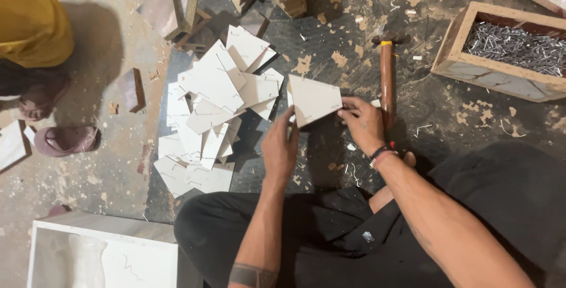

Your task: The person sits on the floor and hammers nails into small white triangular wood pieces one at a time, taking nails from a wooden box of nails beside them and placing each finished piece onto a growing pile of completed pieces.

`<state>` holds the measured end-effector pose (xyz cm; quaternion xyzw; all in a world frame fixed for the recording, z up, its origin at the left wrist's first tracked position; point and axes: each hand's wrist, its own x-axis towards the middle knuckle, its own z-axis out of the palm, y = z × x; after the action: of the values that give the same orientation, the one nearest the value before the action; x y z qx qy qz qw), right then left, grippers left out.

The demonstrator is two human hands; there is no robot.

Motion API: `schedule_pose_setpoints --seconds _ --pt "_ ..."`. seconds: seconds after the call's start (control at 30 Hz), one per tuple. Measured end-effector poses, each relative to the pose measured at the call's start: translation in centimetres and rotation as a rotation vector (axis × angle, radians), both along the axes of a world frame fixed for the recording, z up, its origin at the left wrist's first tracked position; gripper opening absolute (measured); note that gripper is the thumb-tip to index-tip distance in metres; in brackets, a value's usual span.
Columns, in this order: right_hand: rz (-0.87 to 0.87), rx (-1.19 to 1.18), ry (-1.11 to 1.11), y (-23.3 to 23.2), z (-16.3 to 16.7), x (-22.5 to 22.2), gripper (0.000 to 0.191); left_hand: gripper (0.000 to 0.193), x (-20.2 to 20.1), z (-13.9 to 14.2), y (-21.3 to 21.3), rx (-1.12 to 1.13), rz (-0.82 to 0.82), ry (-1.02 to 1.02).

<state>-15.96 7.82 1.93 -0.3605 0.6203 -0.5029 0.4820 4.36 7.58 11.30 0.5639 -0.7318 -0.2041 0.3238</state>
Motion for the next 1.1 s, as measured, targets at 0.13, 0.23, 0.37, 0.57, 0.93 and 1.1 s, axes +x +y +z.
schedule_pose_setpoints --seconds 0.13,0.23,0.37,0.57,0.93,1.1 --pt "-0.074 -0.013 0.003 -0.4 -0.3 1.0 0.028 0.046 0.5 -0.1 -0.4 -0.110 -0.031 -0.081" --pt "-0.101 -0.048 0.110 -0.2 -0.1 1.4 0.024 0.047 0.6 -0.1 -0.3 -0.094 -0.054 -0.100" --pt "-0.118 0.008 0.226 0.2 0.6 1.4 0.019 0.039 0.5 -0.2 -0.4 -0.085 -0.032 -0.077" --pt "-0.133 -0.015 0.160 0.1 0.9 1.4 0.016 0.036 0.8 -0.4 -0.9 -0.171 -0.066 -0.100" --pt "-0.117 0.039 0.147 -0.3 0.2 0.9 0.015 0.038 0.3 0.2 -0.8 -0.119 -0.086 -0.201" --pt "-0.077 -0.004 0.169 -0.2 0.1 1.1 0.015 0.047 -0.4 0.2 -0.6 -0.066 -0.024 -0.218"
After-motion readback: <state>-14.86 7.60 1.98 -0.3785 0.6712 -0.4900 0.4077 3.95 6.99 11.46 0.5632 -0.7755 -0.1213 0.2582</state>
